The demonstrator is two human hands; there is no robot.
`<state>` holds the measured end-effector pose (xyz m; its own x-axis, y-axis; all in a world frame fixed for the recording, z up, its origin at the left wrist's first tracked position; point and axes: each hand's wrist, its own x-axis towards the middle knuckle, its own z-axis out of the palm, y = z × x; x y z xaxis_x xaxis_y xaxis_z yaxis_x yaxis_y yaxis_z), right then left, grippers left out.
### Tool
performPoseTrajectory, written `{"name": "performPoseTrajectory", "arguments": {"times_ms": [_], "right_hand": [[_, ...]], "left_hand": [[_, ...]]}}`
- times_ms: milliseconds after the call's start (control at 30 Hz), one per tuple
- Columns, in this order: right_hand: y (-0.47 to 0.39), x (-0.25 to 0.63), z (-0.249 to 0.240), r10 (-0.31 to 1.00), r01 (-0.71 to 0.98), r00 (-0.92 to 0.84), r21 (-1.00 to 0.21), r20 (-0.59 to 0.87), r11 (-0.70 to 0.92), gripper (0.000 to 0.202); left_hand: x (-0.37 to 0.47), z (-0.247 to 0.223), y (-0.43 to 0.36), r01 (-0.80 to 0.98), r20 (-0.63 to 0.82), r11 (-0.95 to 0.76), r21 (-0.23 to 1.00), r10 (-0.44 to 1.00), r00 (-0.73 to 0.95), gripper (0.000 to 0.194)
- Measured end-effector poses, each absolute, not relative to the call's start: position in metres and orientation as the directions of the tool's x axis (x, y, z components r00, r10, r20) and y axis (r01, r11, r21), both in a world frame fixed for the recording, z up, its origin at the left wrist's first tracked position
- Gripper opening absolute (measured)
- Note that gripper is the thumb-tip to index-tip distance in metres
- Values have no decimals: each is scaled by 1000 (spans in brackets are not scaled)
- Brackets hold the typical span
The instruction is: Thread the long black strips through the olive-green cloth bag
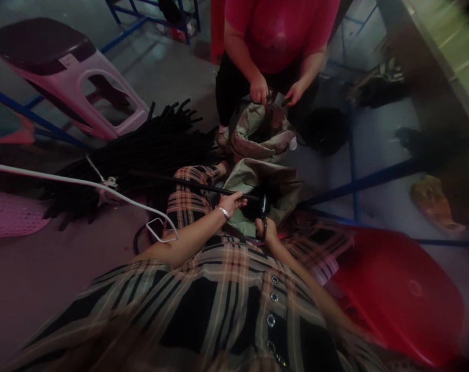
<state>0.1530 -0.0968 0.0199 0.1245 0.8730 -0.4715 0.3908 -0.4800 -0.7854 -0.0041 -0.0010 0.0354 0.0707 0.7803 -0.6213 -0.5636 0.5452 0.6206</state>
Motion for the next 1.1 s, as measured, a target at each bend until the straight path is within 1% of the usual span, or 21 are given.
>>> {"name": "performPoseTrajectory", "arguments": {"times_ms": [67, 233, 333, 500, 567, 733, 833, 1000, 1100], "right_hand": [[-98, 151, 22, 881, 405, 102, -790, -462, -461, 18], [-101, 145, 23, 869, 398, -66, -812, -490, -428, 19], [-100, 143, 22, 868, 398, -98, -818, -488, -415, 16], [-96, 141, 23, 839, 424, -27, -766, -544, -483, 13], [-95, 141, 23, 838, 423, -4, -760, -546, -493, 14], [-97, 143, 22, 846, 391, -25, -784, -533, -482, 17], [-97, 142, 25, 835, 396, -36, -775, -549, -493, 18], [-95, 139, 32, 855, 466, 42, -747, -516, -474, 16], [-95, 139, 32, 857, 475, 64, -740, -511, -477, 16]], "left_hand": [[-5, 38, 0, -570, -612, 537, 622, 787, 73, 23], [-3, 39, 0, -586, -555, 492, 644, 827, 86, 25], [0, 40, -5, -569, -557, 513, 643, 823, 112, 25], [7, 44, -15, -530, -593, 571, 627, 791, 150, 24], [9, 45, -17, -519, -599, 581, 627, 785, 157, 24], [9, 45, -18, -486, -603, 595, 640, 781, 160, 20], [10, 45, -17, -483, -605, 592, 645, 782, 150, 20], [9, 44, -17, -490, -594, 583, 648, 790, 154, 22], [9, 43, -16, -486, -592, 584, 650, 791, 158, 23]]}}
